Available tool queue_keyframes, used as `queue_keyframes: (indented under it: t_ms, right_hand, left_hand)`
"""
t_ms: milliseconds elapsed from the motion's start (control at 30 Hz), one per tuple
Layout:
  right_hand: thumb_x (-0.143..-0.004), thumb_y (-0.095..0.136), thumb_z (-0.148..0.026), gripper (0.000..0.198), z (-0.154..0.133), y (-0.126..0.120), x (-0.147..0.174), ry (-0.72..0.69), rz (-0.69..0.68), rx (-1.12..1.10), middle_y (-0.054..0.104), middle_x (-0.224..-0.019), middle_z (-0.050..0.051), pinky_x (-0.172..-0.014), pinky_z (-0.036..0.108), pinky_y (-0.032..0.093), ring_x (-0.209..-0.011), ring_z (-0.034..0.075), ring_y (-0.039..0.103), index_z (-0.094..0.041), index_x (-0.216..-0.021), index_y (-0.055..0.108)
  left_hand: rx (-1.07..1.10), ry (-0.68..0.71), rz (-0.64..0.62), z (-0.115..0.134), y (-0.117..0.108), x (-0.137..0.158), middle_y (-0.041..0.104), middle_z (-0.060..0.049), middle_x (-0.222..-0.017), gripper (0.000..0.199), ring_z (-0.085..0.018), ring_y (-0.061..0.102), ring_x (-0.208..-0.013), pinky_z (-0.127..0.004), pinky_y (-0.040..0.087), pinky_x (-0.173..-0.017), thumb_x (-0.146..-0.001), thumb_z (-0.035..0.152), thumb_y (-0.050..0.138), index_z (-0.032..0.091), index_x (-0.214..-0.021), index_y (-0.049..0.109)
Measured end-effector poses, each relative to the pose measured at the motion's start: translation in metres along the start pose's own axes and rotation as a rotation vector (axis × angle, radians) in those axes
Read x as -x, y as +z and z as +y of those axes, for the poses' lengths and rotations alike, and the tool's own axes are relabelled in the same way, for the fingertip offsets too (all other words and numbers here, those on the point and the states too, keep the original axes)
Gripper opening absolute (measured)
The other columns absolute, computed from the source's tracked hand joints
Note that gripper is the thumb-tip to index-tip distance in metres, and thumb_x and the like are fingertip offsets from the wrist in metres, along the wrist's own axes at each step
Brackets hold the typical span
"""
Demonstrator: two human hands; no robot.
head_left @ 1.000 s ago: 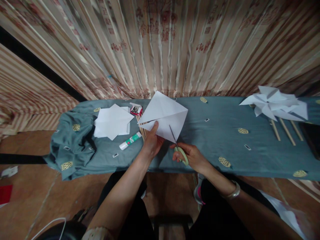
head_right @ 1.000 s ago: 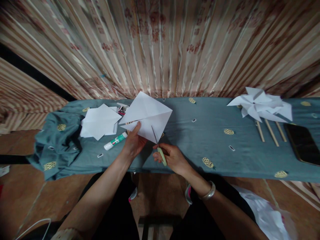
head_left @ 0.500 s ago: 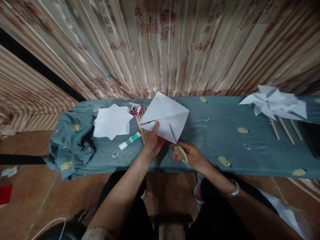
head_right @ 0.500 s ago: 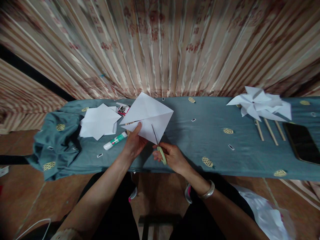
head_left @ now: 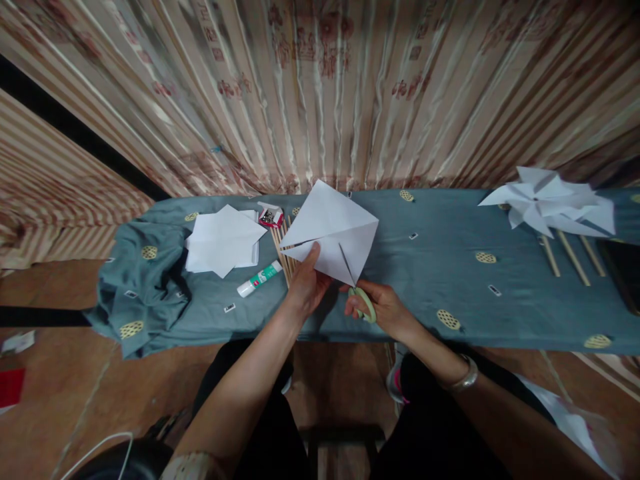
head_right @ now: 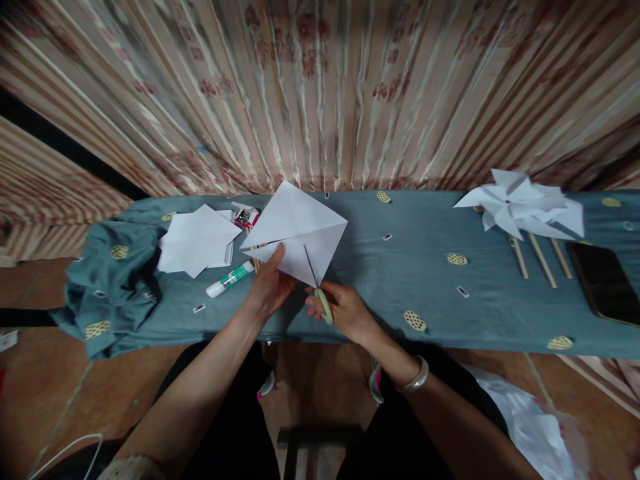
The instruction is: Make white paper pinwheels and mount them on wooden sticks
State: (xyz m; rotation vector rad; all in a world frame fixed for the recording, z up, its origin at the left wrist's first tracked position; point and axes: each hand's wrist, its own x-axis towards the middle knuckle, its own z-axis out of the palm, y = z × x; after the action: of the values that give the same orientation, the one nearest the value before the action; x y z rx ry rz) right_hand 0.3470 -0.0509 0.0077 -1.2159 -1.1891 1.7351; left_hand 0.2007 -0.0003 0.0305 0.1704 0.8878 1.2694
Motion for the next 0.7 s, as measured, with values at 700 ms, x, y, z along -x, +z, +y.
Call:
queue_keyframes:
  t_ms: [700]
  right_hand:
    - [-0.06, 0.081, -0.059, 0.047, -0.0009, 0.0011, -0.0004, -0.002, 0.035, -0.026, 0.067, -0.057, -0.001, -0.048, 0.023, 0.043, -0.048, 0.01, 0.054, -0.018, -0.079, 0.069]
  left_hand:
    - [0.02, -0.017, -0.002, -0.0033, -0.001, -0.0007, 0.074, 0.0, -0.084, 0.023, -0.009, 0.067, -0.064, -0.021, 0.059, -0.073, -0.092, 0.018, 0.059, 0.017, -0.115, 0.063]
